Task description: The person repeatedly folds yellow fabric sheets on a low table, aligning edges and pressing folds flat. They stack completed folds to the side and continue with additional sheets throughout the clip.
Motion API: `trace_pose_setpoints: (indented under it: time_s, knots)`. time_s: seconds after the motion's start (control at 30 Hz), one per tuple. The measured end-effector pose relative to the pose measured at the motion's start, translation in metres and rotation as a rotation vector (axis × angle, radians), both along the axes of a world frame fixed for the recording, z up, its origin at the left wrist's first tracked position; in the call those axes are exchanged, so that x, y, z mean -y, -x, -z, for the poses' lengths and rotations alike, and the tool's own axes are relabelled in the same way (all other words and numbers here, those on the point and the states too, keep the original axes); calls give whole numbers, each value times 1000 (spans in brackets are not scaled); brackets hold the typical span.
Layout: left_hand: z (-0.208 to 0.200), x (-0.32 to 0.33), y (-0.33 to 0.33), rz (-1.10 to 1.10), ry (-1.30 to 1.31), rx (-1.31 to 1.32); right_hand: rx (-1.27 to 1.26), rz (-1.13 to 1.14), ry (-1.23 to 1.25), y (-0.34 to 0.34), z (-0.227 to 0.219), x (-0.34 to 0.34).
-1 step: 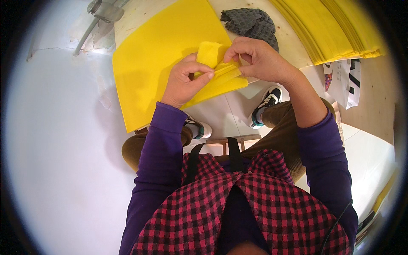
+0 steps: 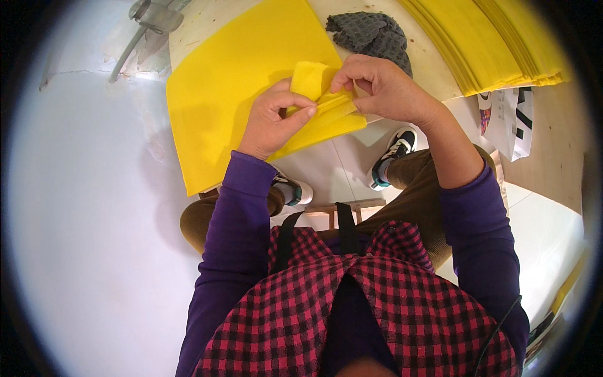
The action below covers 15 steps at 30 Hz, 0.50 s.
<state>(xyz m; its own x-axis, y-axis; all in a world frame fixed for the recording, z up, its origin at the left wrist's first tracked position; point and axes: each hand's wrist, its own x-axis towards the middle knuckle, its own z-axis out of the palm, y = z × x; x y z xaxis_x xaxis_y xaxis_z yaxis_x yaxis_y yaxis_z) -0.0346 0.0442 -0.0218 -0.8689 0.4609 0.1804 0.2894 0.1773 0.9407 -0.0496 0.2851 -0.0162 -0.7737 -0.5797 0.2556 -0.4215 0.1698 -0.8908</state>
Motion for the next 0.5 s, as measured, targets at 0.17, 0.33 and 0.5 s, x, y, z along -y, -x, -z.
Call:
trace_pose_setpoints:
  time_s: [0.17, 0.33, 0.5]
  knots:
    - [-1, 0, 0, 1, 5, 1, 52, 5, -26, 0, -2, -2]
    - [0, 0, 0, -2, -5, 8, 83, 9, -37, 0, -3, -2]
    - [0, 0, 0, -2, -10, 4, 75, 8, -32, 0, -2, -3]
